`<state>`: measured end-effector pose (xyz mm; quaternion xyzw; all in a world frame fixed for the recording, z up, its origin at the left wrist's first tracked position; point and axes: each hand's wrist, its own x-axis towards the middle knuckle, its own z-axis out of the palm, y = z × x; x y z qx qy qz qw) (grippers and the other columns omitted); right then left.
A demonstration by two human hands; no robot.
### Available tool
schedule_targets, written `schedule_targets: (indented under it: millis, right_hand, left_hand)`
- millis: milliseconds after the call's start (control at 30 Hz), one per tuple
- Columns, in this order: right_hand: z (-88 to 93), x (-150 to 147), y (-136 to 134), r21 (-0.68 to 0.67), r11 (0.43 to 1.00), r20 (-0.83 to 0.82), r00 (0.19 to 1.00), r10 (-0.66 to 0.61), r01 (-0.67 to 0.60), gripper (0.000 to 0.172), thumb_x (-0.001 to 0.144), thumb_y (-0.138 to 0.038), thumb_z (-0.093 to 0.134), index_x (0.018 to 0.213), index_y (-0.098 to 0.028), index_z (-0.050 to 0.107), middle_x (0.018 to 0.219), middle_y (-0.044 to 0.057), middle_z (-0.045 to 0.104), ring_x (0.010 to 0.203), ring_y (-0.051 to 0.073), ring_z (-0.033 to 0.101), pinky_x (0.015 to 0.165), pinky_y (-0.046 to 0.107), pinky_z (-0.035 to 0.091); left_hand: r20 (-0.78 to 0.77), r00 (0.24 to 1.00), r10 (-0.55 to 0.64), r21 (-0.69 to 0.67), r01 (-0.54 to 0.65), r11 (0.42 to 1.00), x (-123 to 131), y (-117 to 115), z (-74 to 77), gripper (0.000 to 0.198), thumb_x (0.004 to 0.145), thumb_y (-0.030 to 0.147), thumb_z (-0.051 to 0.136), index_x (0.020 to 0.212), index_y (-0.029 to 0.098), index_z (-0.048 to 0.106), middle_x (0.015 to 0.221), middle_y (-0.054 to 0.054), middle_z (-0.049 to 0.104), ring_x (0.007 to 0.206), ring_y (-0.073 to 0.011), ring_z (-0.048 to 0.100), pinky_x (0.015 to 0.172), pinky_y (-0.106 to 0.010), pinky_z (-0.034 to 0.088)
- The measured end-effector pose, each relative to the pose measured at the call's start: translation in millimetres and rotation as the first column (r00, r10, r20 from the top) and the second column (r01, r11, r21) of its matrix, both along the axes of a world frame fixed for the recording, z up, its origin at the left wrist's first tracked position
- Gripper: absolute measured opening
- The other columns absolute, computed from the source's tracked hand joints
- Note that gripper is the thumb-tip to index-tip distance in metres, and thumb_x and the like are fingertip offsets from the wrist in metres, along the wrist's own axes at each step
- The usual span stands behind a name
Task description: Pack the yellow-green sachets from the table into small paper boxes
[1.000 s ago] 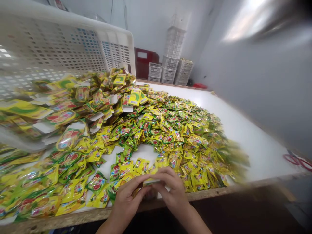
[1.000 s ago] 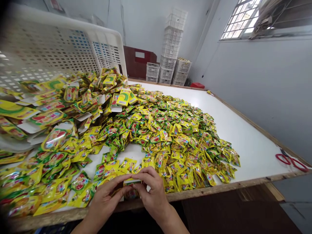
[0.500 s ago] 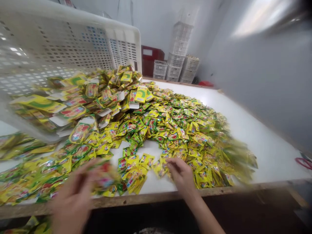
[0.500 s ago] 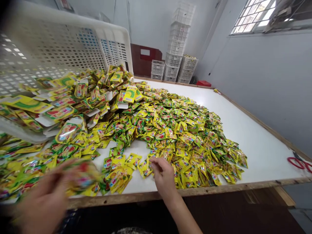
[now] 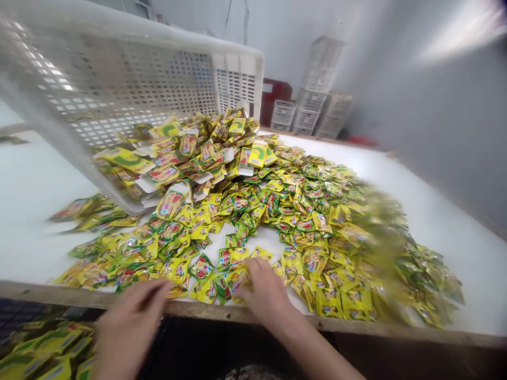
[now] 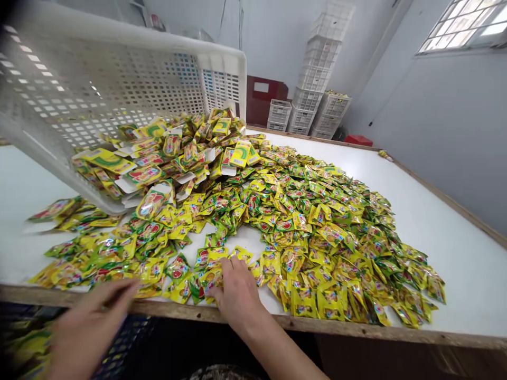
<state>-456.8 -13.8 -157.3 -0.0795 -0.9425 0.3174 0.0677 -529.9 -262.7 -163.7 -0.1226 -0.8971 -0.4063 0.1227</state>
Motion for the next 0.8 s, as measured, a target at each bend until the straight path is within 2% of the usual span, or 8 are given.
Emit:
schedule_targets:
  millis: [133,233,367,433,500,567,667,800]
  right_hand:
    - [-8.7,8.0,16.0,-0.013,0.99,0.068,0.988,-0.142,0.143,0.05,0.072,-0.024,0.078,0.118,-0.026,0.058,0.108,0.006,0.061,0.096,0.027,0.059,0.082,0.037,0.046]
    - [-10.0,21.1,40.3,-0.065,0.969,0.008,0.971,-0.239,0.239,0.036,0.075,-0.021,0.074,0.109,-0.025,0.063,0.1,0.005,0.062,0.089,0.024,0.06,0.078,0.034,0.046]
    - [-9.5,28.3,54.9,-0.188,0.954,-0.141,0.955,-0.26,0.232,0.023,0.077,-0.019,0.07,0.099,-0.024,0.069,0.1,0.005,0.062,0.089,0.021,0.059,0.075,0.03,0.047]
    - [-8.7,26.3,55.0,-0.305,0.924,-0.156,0.945,-0.288,0.231,0.015,0.074,-0.019,0.071,0.089,-0.022,0.07,0.09,0.004,0.064,0.083,0.02,0.059,0.069,0.029,0.047]
    - [-6.8,22.6,51.5,-0.509,0.83,-0.084,0.947,-0.311,0.227,0.01,0.072,-0.022,0.073,0.08,-0.019,0.068,0.073,0.001,0.063,0.067,0.017,0.057,0.059,0.027,0.046]
    - [-3.8,18.2,43.8,-0.733,0.647,0.008,0.955,-0.297,0.208,0.018,0.072,-0.031,0.075,0.078,-0.017,0.066,0.063,-0.001,0.061,0.053,0.014,0.052,0.049,0.025,0.045]
    - [1.7,10.6,25.7,-0.901,0.397,0.083,0.969,-0.234,0.173,0.033,0.068,-0.043,0.078,0.078,-0.014,0.065,0.063,0.002,0.063,0.05,0.013,0.053,0.042,0.024,0.047]
    - [5.1,2.5,7.1,-0.915,0.338,0.133,0.956,-0.26,0.219,0.041,0.059,-0.045,0.083,0.078,-0.015,0.063,0.058,-0.001,0.059,0.047,0.011,0.052,0.037,0.021,0.046]
  left_hand:
    - [0.137,0.945,-0.295,-0.346,0.325,0.88,-4.3,69.5,-10.0,0.02,0.075,0.04,0.07,0.084,0.022,0.068,0.087,-0.006,0.066,0.094,-0.0285,0.058,0.08,-0.04,0.043]
    - [0.179,0.964,-0.199,-0.483,0.262,0.836,-6.0,98.3,-7.9,0.031,0.072,0.043,0.07,0.093,0.021,0.065,0.097,-0.008,0.064,0.102,-0.0327,0.055,0.077,-0.04,0.038]
    - [0.248,0.942,-0.225,-0.439,0.316,0.841,-13.8,99.7,-5.8,0.031,0.068,0.044,0.071,0.09,0.022,0.062,0.098,-0.007,0.063,0.101,-0.031,0.055,0.072,-0.035,0.034]
    - [0.311,0.918,-0.245,-0.342,0.349,0.872,-16.2,97.1,-7.2,0.027,0.066,0.043,0.072,0.077,0.022,0.058,0.085,-0.003,0.063,0.089,-0.0266,0.057,0.067,-0.031,0.033]
    - [0.382,0.883,-0.273,-0.142,0.348,0.927,-14.4,95.8,-8.6,0.028,0.07,0.043,0.07,0.069,0.021,0.052,0.068,0.001,0.058,0.07,-0.0197,0.055,0.061,-0.028,0.033]
    - [0.439,0.838,-0.324,0.142,0.291,0.946,-7.9,96.1,-8.3,0.03,0.074,0.044,0.067,0.066,0.021,0.049,0.059,0.004,0.052,0.058,-0.015,0.05,0.057,-0.025,0.035]
    - [0.469,0.789,-0.397,0.491,0.141,0.859,7.3,99.4,-2.8,0.027,0.074,0.041,0.069,0.072,0.021,0.052,0.062,0.004,0.056,0.061,-0.0141,0.054,0.058,-0.022,0.041]
    - [0.465,0.789,-0.402,0.623,0.031,0.782,25.9,106.4,9.9,0.025,0.076,0.039,0.069,0.089,0.021,0.056,0.079,0.0,0.067,0.075,-0.0162,0.062,0.07,-0.023,0.049]
